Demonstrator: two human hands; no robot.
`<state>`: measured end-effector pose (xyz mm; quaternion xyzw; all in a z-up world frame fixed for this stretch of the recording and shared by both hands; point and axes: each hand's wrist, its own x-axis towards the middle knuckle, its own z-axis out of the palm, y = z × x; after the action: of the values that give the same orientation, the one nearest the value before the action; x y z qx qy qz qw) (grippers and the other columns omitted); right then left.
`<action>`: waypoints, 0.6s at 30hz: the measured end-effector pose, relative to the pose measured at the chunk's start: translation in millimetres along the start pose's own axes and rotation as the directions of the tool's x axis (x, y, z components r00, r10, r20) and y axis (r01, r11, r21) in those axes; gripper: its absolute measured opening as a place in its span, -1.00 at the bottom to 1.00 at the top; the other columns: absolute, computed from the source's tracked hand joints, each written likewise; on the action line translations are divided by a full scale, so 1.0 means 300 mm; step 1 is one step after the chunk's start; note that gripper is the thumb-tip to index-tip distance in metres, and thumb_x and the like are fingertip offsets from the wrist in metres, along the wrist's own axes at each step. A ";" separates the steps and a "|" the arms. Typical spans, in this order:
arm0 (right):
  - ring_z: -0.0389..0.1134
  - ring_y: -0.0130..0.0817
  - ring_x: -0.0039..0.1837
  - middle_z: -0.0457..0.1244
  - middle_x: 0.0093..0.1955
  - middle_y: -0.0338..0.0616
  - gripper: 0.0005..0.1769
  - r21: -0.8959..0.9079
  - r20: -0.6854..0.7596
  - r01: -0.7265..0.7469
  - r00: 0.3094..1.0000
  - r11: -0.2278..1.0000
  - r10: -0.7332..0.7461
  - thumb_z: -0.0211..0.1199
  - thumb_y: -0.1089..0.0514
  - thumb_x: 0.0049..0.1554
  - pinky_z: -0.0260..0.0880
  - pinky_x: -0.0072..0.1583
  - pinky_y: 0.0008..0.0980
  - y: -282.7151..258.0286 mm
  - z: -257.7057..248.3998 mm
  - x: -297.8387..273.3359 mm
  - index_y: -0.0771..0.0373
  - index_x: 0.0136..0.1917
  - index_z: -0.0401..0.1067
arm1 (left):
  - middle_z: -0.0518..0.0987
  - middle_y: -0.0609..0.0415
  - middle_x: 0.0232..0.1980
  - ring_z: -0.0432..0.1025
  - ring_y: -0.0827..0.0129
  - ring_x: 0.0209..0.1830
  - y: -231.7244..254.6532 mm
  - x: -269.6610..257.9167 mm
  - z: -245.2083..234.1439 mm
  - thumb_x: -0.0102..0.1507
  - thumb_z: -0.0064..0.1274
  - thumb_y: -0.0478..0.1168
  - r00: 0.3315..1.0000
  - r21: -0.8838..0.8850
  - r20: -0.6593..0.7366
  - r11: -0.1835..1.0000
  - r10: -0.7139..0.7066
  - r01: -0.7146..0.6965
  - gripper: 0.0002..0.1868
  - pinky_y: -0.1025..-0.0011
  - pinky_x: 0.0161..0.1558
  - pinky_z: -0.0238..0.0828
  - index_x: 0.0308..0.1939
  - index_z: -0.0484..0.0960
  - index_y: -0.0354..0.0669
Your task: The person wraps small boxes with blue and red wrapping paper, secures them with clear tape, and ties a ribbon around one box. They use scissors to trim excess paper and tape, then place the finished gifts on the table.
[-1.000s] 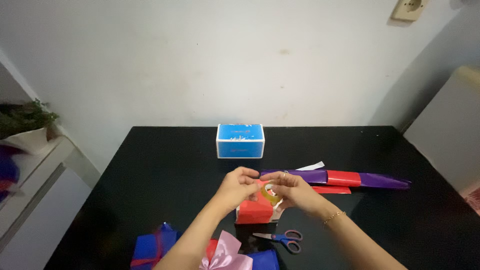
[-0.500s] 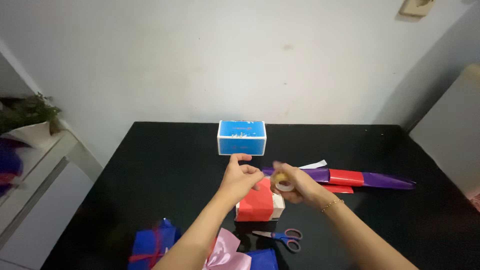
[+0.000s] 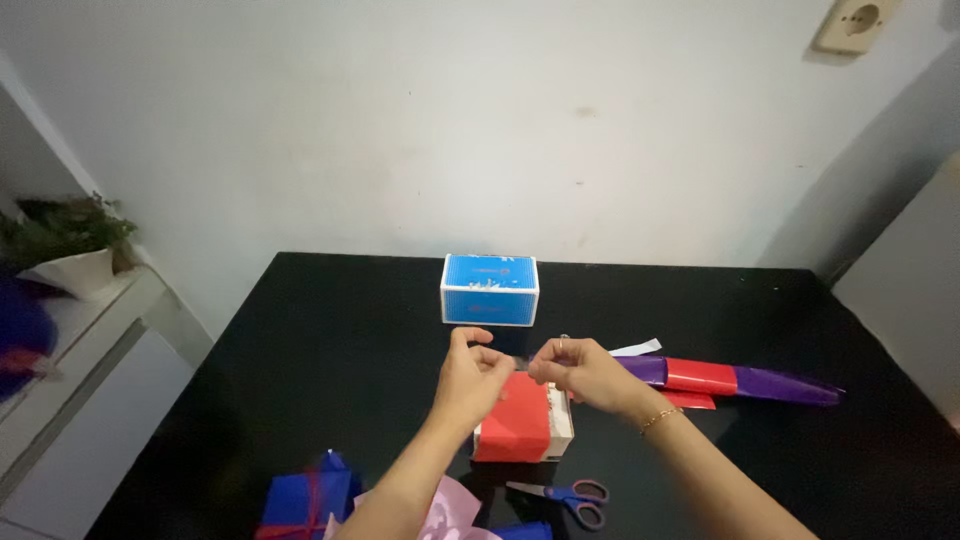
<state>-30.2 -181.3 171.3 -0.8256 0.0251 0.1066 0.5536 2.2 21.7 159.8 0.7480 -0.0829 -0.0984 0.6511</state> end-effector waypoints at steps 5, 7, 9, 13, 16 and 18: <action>0.25 -0.54 -0.22 0.33 -0.24 -0.26 -0.76 -0.100 -0.095 0.055 0.993 0.993 -0.065 0.30 0.05 0.18 0.27 -0.19 -0.52 0.083 -0.059 0.050 0.29 -0.11 0.57 | 0.23 -0.19 0.45 0.14 0.04 0.47 -0.086 -0.037 0.028 0.15 0.32 0.05 0.971 0.731 0.018 0.659 0.239 -0.176 -0.12 0.05 0.37 0.12 0.38 0.19 -0.21; 0.22 -0.52 -0.23 0.33 -0.24 -0.26 -0.76 -0.068 -0.086 0.033 0.996 0.997 -0.039 0.30 0.06 0.18 0.25 -0.22 -0.49 0.093 -0.073 0.053 0.30 -0.11 0.56 | 0.06 -0.20 0.56 -0.04 -0.03 0.55 -0.095 -0.013 0.036 0.08 0.41 0.15 0.993 0.765 -0.001 0.640 0.118 -0.075 0.09 -0.04 0.43 -0.05 0.46 0.06 -0.17; 0.25 -0.57 -0.20 0.34 -0.23 -0.30 -0.78 -0.056 -0.084 0.058 0.995 0.997 -0.062 0.30 0.07 0.16 0.30 -0.20 -0.52 0.095 -0.079 0.058 0.29 -0.11 0.57 | -0.05 -0.15 0.63 -0.16 -0.03 0.58 -0.095 0.043 0.037 0.07 0.46 0.21 0.993 0.737 -0.017 0.669 -0.119 0.093 0.25 -0.13 0.44 -0.15 0.58 -0.07 -0.03; 0.32 -0.60 -0.19 0.38 -0.21 -0.32 -0.79 -0.112 -0.048 -0.091 0.995 0.990 0.086 0.25 0.05 0.17 0.36 -0.19 -0.54 0.103 -0.064 0.071 0.22 -0.08 0.55 | 0.22 -0.03 0.51 0.07 0.11 0.56 -0.138 0.115 0.059 -0.03 0.50 0.21 0.936 0.702 0.032 0.675 -0.351 0.229 0.18 0.01 0.47 0.08 0.49 0.10 0.04; 0.29 -0.52 -0.25 0.35 -0.24 -0.24 -0.78 -0.156 -0.002 -0.146 0.989 0.977 0.147 0.27 0.05 0.18 0.32 -0.23 -0.49 0.136 -0.059 0.098 0.23 -0.05 0.56 | 0.46 0.06 0.35 0.31 0.19 0.42 -0.193 0.147 0.079 -0.05 0.46 0.15 0.922 0.632 0.007 0.716 -0.387 0.296 -0.12 0.15 0.33 0.36 0.27 0.41 0.09; 0.24 -0.43 -0.28 0.31 -0.27 -0.16 -0.78 -0.116 0.025 -0.143 0.989 0.983 0.146 0.33 0.09 0.17 0.26 -0.28 -0.42 0.169 -0.032 0.121 0.31 -0.05 0.56 | 0.58 0.07 0.23 0.47 0.21 0.28 -0.235 0.149 0.050 -0.05 0.45 0.14 0.954 0.574 0.010 0.782 -0.300 0.240 -0.29 0.20 0.22 0.47 0.09 0.56 0.02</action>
<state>-1.5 -207.0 121.3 -0.8500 0.0697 0.1613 0.4966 41.3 5.8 86.4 0.9055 -0.0330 -0.1991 0.3734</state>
